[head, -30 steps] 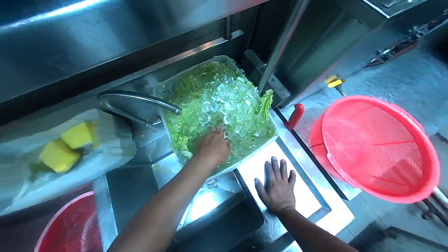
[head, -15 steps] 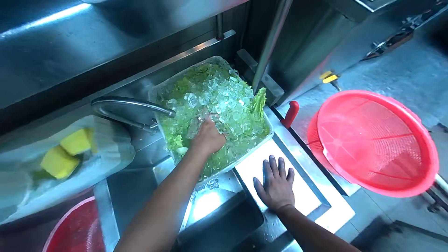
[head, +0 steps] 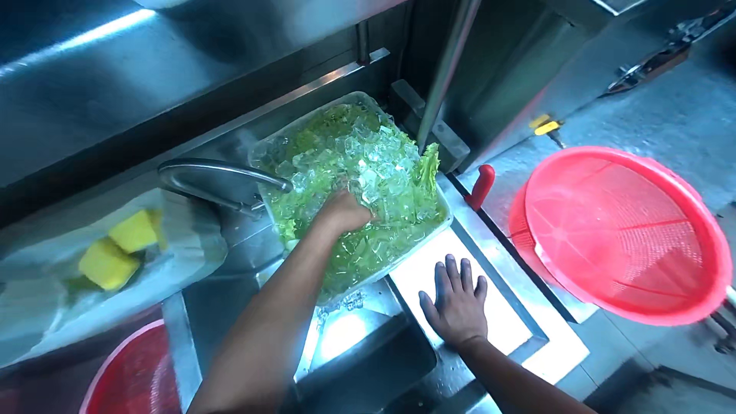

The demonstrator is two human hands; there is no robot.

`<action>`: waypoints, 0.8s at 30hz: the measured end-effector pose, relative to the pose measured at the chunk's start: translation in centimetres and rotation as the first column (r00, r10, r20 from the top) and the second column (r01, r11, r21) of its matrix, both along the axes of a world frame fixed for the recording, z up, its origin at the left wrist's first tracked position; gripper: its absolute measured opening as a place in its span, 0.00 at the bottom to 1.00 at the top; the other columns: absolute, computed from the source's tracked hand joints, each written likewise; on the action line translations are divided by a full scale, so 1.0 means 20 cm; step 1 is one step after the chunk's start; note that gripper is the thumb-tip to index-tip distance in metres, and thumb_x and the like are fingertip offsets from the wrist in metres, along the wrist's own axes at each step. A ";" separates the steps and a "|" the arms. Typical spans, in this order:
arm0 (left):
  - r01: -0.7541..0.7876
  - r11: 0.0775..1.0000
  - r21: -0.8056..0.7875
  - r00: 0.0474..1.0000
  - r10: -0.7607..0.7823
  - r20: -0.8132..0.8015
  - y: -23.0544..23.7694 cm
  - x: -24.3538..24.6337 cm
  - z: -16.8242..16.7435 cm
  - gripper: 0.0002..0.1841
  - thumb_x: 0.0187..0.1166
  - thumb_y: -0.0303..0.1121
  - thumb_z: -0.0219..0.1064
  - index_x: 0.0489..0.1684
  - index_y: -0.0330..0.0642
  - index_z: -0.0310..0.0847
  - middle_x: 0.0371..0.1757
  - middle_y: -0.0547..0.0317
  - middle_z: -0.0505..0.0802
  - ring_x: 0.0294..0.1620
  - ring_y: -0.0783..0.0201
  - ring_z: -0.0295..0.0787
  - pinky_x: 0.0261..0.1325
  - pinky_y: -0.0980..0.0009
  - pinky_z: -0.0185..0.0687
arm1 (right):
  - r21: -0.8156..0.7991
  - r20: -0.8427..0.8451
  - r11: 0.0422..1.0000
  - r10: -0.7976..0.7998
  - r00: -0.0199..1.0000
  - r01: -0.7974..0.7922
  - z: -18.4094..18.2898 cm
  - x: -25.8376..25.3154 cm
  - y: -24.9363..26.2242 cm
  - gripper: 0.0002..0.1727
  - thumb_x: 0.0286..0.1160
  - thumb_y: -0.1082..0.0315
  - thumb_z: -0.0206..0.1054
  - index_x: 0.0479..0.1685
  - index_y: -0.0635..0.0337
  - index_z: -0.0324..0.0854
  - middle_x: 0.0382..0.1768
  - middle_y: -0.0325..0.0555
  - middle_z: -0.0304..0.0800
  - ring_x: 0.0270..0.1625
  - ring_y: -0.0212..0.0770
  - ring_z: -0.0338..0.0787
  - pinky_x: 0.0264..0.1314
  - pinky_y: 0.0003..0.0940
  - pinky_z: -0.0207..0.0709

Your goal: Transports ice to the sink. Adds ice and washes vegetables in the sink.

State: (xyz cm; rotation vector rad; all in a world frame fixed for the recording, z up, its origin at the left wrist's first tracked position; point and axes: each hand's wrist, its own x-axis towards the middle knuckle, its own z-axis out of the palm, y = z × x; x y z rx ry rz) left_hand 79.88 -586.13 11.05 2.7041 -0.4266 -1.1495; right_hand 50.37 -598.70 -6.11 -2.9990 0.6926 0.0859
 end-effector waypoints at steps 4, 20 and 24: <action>-0.132 0.973 -0.187 0.986 0.109 -0.126 0.05 0.01 -0.07 0.32 0.70 0.55 0.73 0.54 0.29 0.86 0.56 0.32 0.90 0.61 0.37 0.87 0.64 0.32 0.78 | -0.001 0.007 1.000 -0.004 1.000 0.004 0.01 0.01 0.00 0.51 0.73 0.23 0.32 0.88 0.45 0.69 0.92 0.43 0.60 0.95 0.59 0.52 0.87 0.75 0.43; -0.017 0.993 -0.121 0.984 -0.005 -0.179 0.06 0.08 -0.08 0.42 0.71 0.66 0.69 0.63 0.28 0.83 0.65 0.30 0.87 0.71 0.36 0.82 0.73 0.31 0.71 | -0.002 0.007 1.000 -0.007 1.000 0.007 0.00 0.00 0.00 0.51 0.72 0.22 0.34 0.87 0.45 0.71 0.92 0.44 0.61 0.95 0.59 0.53 0.88 0.75 0.43; -0.124 0.975 -0.186 0.967 0.077 -0.243 0.09 0.09 -0.06 0.49 0.62 0.66 0.77 0.70 0.27 0.77 0.68 0.31 0.86 0.72 0.38 0.81 0.74 0.34 0.72 | 0.000 0.014 1.000 -0.005 1.000 0.005 0.00 0.00 0.00 0.51 0.72 0.23 0.34 0.87 0.46 0.71 0.92 0.44 0.62 0.95 0.59 0.53 0.87 0.75 0.43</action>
